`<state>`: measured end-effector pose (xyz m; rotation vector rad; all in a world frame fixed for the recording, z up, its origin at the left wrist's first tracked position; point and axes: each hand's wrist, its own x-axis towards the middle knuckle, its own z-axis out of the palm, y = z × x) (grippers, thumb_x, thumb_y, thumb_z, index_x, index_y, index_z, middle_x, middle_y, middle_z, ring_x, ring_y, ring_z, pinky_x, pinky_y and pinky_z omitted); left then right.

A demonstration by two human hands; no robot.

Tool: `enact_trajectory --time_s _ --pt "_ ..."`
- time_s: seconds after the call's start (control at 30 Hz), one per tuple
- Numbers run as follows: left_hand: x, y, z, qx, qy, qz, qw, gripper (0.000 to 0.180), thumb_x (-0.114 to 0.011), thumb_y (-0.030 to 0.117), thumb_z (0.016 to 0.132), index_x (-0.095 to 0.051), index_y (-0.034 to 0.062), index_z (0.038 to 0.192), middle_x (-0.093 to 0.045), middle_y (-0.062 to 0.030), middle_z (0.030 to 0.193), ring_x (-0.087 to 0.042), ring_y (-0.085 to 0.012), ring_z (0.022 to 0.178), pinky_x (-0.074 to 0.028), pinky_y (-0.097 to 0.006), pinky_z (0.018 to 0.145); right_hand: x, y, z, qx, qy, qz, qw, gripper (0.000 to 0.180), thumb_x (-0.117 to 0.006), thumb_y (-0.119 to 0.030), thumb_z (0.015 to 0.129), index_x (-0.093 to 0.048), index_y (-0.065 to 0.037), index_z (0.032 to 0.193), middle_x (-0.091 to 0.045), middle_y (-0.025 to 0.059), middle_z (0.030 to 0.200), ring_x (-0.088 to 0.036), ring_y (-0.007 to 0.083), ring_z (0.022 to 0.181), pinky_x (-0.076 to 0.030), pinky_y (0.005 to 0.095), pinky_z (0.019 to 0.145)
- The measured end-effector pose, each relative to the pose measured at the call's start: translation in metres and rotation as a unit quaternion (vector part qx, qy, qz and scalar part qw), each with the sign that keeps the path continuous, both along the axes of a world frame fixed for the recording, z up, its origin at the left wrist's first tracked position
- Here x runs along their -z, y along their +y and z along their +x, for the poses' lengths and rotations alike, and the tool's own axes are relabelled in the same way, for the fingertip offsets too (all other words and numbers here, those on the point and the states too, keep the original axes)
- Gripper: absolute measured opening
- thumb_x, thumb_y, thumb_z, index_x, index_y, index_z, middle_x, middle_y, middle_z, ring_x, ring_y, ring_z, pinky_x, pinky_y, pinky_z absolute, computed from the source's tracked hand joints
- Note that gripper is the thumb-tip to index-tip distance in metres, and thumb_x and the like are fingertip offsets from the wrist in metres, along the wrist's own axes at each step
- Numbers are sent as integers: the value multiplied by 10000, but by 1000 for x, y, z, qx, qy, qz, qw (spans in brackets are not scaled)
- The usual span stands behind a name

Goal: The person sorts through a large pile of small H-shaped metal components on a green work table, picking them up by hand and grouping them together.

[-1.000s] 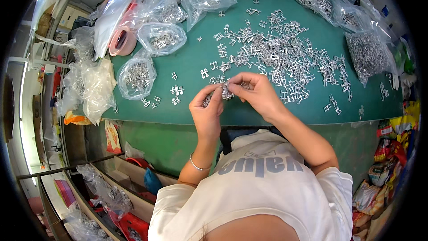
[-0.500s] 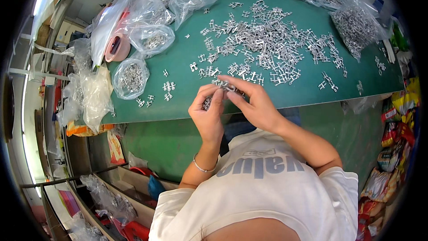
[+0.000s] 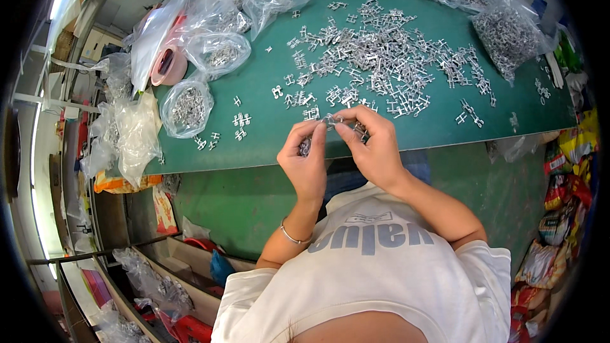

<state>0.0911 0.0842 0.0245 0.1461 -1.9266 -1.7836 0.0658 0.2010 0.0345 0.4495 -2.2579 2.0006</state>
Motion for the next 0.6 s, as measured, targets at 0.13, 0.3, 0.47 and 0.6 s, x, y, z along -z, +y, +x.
enact_trajectory --time_s 0.13,0.3,0.47,0.6 --pt "7 8 3 -38 143 -144 978 85 -643 -64 739 -599 -35 805 -611 -111 800 -572 -171 685 -457 -249 632 -5 3 0 17 41 35 998 106 -573 -32 831 -593 16 923 -615 57 818 -534 75 680 -425 232 591" --pt "10 -3 -4 5 45 -83 996 70 -634 -48 756 -596 -37 813 -605 -99 795 -561 -158 691 -454 -252 644 12 3 -5 -40 -104 -102 989 131 -557 -70 862 -587 27 944 -622 42 854 -542 63 729 -427 219 637" --pt "14 0 1 -5 86 -110 990 64 -619 -25 779 -589 -47 831 -600 -99 801 -551 -146 714 -448 -241 659 14 13 -9 -40 -89 32 995 133 -553 -96 872 -602 20 916 -605 23 834 -519 55 746 -406 196 641" --pt "27 -2 -4 0 74 -76 994 48 -613 -14 798 -595 -35 837 -599 -65 816 -516 -90 611 -411 -194 532 9 10 -6 -65 -210 -116 969 131 -577 -116 857 -610 -2 914 -582 19 794 -495 58 718 -379 207 613"
